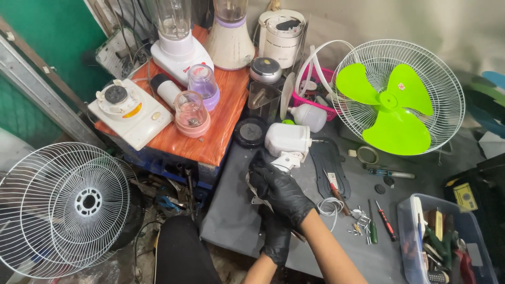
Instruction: Cleaning and assembling the plastic components of a desk fan base.
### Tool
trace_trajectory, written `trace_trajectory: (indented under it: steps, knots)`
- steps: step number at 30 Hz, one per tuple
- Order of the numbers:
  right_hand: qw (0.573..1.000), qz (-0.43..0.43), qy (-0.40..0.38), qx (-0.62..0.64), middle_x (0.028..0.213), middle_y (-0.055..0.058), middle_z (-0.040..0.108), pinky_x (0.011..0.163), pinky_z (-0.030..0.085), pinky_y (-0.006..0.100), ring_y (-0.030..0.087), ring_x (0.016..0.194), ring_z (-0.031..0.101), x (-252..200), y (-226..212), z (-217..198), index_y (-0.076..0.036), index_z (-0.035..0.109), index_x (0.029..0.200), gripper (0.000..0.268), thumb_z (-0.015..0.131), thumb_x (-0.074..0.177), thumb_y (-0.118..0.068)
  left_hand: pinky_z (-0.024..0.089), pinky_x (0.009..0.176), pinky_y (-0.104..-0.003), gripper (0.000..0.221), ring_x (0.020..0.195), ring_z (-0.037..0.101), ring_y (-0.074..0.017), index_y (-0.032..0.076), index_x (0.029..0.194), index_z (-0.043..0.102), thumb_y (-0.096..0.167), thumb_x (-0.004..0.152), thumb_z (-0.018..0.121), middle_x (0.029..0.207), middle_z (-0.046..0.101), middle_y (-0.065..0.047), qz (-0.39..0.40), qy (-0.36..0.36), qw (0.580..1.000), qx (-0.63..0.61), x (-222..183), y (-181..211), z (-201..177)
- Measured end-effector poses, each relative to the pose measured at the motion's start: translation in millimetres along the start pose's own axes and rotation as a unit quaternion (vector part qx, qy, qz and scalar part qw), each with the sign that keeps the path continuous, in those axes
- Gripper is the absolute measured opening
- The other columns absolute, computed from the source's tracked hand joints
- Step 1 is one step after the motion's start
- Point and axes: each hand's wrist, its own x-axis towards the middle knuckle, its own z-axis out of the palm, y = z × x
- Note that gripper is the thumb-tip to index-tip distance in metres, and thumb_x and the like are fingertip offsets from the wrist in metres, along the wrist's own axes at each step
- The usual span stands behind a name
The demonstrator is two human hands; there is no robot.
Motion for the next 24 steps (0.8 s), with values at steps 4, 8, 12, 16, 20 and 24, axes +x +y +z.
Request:
trace_trajectory:
  steps: [4,8,12,16,20,24]
  knots:
    - [0.997,-0.035,-0.025,0.071,0.096,0.008,0.077,0.101,0.056,0.045,0.032,0.102,0.074,23,28,22,-0.022,0.068,0.13,0.055,0.08,0.077,-0.023,0.036,0.117,-0.038,0.065,0.135,0.047,-0.0266,0.003,0.142,0.051,0.051,0.099,0.045,0.146,0.053,-0.018,0.013,-0.004,1.0,0.021,1,1,1]
    - [0.885,0.156,0.042,0.438,0.13,0.023,0.067,0.104,0.054,0.047,0.039,0.121,0.064,19,30,41,-0.004,0.067,0.128,0.045,0.07,0.083,-0.002,0.037,0.116,-0.038,0.063,0.133,0.048,-0.0262,0.004,0.14,0.052,0.05,0.099,0.046,0.144,0.054,-0.018,0.034,-0.008,0.998,0.049,1,1,4]
    - [0.973,-0.107,-0.007,0.204,0.162,0.016,0.042,0.125,0.033,0.041,0.03,0.149,0.044,-4,36,19,-0.005,0.056,0.143,0.055,0.061,0.09,0.005,0.037,0.114,-0.038,0.061,0.131,0.049,-0.0259,0.004,0.138,0.052,0.049,0.098,0.048,0.141,0.054,-0.017,0.05,-0.009,0.996,0.076,-1,1,5]
    - [0.982,-0.021,-0.011,0.188,0.153,0.012,0.054,0.121,0.038,0.036,0.028,0.143,0.051,-25,25,12,-0.013,0.06,0.143,0.067,0.066,0.079,0.004,0.038,0.113,-0.038,0.059,0.13,0.05,-0.0256,0.004,0.136,0.053,0.049,0.098,0.048,0.14,0.055,-0.017,0.057,-0.01,0.994,0.094,-5,5,6]
    - [0.899,0.259,0.071,0.347,0.139,0.013,0.065,0.09,0.063,0.043,0.035,0.116,0.07,-37,12,9,-0.015,0.076,0.126,0.035,0.076,0.091,-0.016,0.039,0.111,-0.038,0.057,0.128,0.051,-0.0253,0.004,0.134,0.054,0.048,0.097,0.05,0.137,0.056,-0.017,0.069,-0.013,0.99,0.12,-7,4,8]
    - [0.989,0.145,0.0,-0.024,0.145,-0.003,0.062,0.108,0.053,0.037,0.025,0.128,0.061,-44,54,19,-0.042,0.07,0.131,0.041,0.072,0.09,-0.044,0.04,0.11,-0.038,0.055,0.126,0.051,-0.025,0.004,0.132,0.054,0.047,0.097,0.051,0.135,0.057,-0.016,0.082,-0.015,0.986,0.147,-7,6,14]
